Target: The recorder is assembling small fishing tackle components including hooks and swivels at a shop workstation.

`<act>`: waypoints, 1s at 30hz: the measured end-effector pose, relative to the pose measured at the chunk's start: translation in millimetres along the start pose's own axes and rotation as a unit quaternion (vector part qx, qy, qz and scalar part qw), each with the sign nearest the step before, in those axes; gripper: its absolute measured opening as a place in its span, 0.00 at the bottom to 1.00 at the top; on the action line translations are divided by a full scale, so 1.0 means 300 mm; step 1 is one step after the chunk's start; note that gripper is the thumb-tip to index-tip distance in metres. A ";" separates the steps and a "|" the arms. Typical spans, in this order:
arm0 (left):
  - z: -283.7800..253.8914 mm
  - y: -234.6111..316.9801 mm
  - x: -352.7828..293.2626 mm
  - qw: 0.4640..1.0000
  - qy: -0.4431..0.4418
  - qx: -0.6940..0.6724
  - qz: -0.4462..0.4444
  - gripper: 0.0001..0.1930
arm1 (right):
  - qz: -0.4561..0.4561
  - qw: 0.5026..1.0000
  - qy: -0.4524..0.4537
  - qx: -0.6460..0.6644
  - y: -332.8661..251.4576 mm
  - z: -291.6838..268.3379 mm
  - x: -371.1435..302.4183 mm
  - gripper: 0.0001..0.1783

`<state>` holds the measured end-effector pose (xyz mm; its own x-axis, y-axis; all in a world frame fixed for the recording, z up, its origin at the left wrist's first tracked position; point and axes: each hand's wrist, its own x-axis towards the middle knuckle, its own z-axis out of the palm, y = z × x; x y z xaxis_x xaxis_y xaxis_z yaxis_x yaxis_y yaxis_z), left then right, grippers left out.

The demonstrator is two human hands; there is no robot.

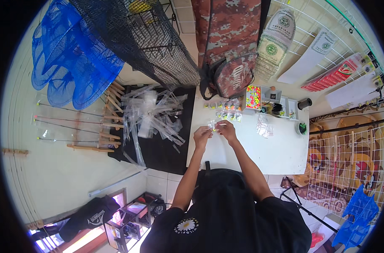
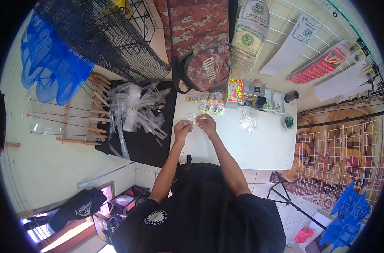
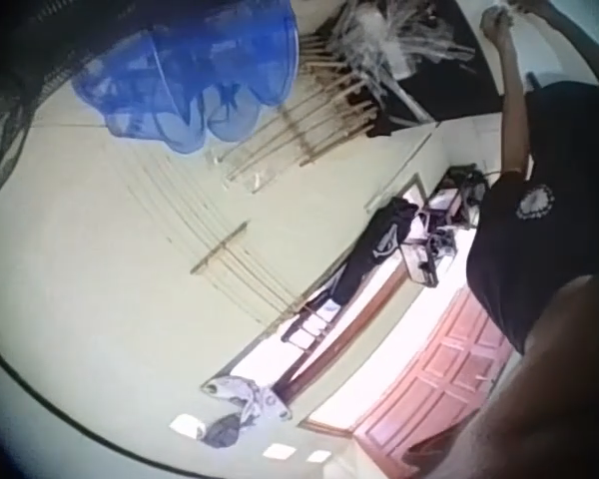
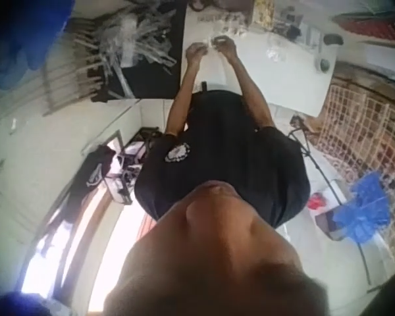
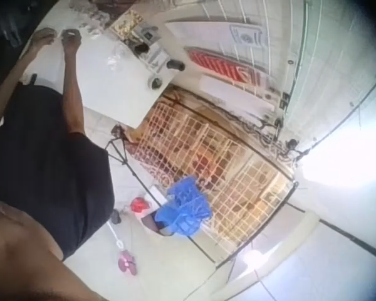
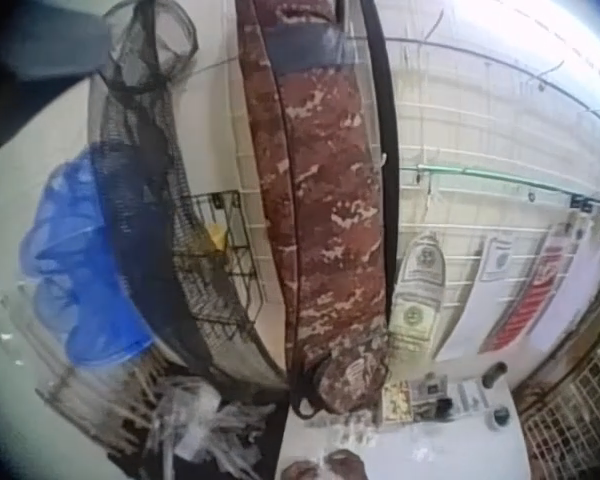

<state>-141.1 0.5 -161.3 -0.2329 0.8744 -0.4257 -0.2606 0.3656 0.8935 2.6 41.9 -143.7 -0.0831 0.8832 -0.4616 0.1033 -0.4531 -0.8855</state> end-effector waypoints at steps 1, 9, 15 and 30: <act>0.004 -0.011 0.036 1.000 0.000 0.008 -0.004 0.11 | 0.008 0.999 0.034 -0.001 0.027 0.004 0.025 0.11; -0.057 -0.104 0.266 0.991 0.021 0.130 0.038 0.16 | -0.028 0.992 0.099 -0.074 0.311 -0.002 0.033 0.08; 0.011 -0.042 0.253 0.891 0.003 0.420 0.173 0.22 | -0.030 0.992 0.105 -0.065 0.311 -0.042 -0.008 0.08; -0.019 -0.051 0.192 0.711 -0.098 0.589 0.371 0.23 | -0.129 0.974 0.098 -0.156 0.304 -0.035 -0.021 0.12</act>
<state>-155.8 43.4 -200.2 0.2681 0.9514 0.1514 0.8584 -0.3072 0.4107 23.1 -3.8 -221.0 0.0422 0.9829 -0.1792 0.4032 -0.1809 -0.8971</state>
